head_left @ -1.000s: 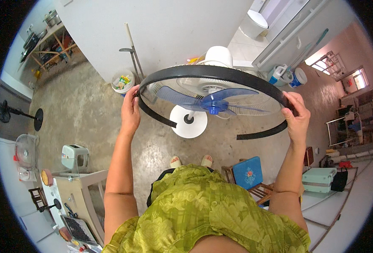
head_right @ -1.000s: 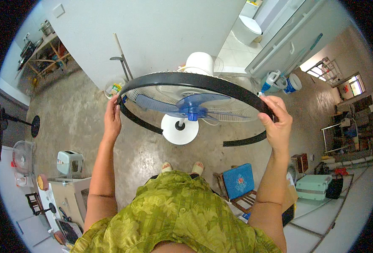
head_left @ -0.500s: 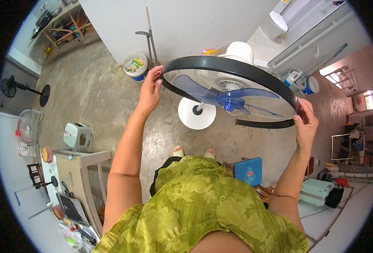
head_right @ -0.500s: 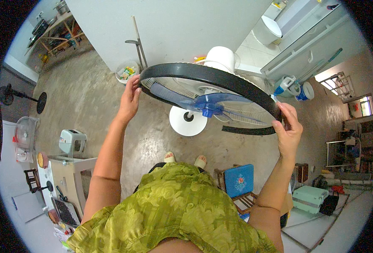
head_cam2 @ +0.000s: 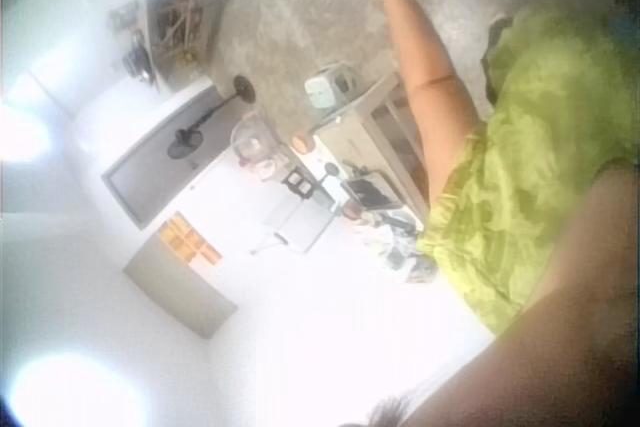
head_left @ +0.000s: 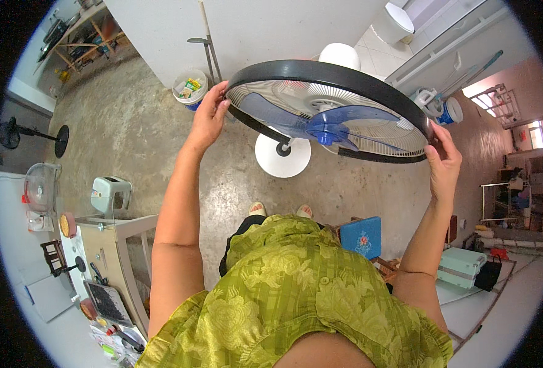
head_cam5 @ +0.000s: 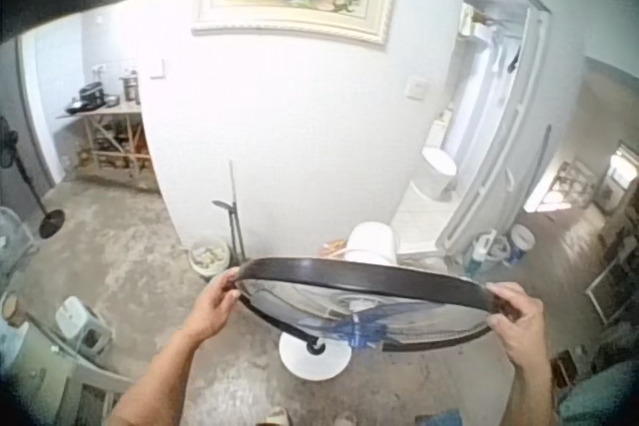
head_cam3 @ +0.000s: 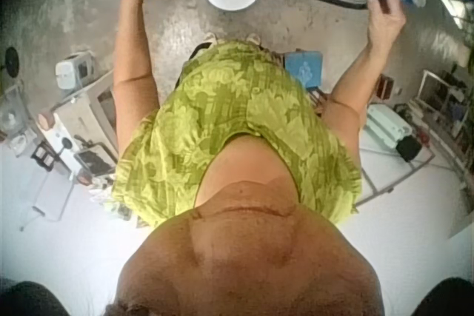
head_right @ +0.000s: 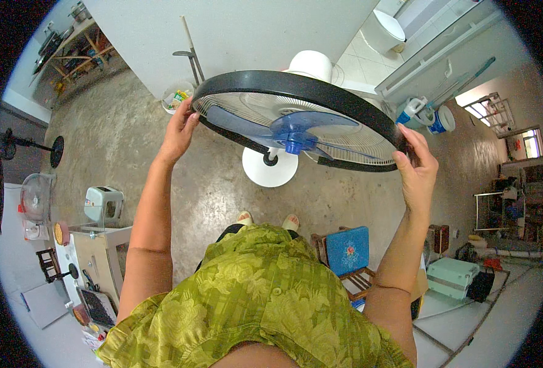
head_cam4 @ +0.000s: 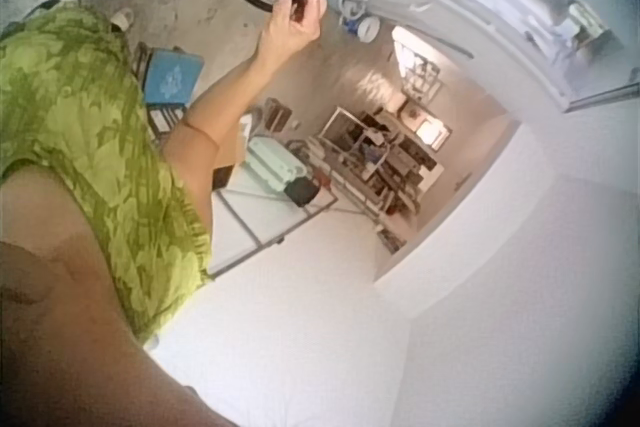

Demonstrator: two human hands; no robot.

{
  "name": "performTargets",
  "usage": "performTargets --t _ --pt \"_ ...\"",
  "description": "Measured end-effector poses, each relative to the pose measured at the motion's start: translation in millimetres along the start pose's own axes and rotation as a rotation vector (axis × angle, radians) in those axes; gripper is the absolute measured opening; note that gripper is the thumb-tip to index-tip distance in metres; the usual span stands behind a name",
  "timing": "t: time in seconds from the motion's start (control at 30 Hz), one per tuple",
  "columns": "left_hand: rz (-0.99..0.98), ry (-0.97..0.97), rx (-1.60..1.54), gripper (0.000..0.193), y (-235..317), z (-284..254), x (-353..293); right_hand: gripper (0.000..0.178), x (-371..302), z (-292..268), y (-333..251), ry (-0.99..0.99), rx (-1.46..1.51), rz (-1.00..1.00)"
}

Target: The person assembles a standing fan by attaching the fan blades to the motor hub, securing them with a nut, and then attaching the front and rear protective grilles. The person handles the fan blades, grilles, and a black ring component during the process.

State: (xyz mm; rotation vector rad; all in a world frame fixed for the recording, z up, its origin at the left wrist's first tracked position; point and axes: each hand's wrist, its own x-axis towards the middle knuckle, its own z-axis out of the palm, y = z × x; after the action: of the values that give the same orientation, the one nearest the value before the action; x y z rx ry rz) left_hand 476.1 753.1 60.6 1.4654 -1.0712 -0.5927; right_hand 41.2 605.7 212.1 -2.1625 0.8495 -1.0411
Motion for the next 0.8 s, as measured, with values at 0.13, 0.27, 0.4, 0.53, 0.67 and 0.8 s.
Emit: performTargets --t 0.13,0.27,0.4,0.53,0.67,0.8 --pt "-0.008 -0.012 -0.008 0.039 1.9 -1.9 5.3 0.04 1.3 1.9 -1.8 -0.015 0.06 0.045" --pt "0.014 -0.023 -0.054 0.038 -0.3 -3.7 6.2 0.04 1.0 2.3 -2.1 -0.015 0.115 0.021" --pt "-0.007 -0.007 0.01 0.037 0.0 -2.9 5.2 0.04 1.3 1.6 3.3 -0.027 0.18 0.009" --pt "0.012 0.014 -0.016 0.038 -0.4 -6.4 5.1 0.04 2.2 -0.2 0.7 -0.018 0.169 0.009" --pt "-0.009 0.042 0.026 0.038 1.3 -14.1 4.6 0.04 2.7 -0.2 4.2 -0.009 0.168 -0.001" --pt "0.048 0.096 0.17 0.038 25.4 -16.1 -3.4 0.04 0.1 0.5 2.4 0.015 0.164 -0.022"
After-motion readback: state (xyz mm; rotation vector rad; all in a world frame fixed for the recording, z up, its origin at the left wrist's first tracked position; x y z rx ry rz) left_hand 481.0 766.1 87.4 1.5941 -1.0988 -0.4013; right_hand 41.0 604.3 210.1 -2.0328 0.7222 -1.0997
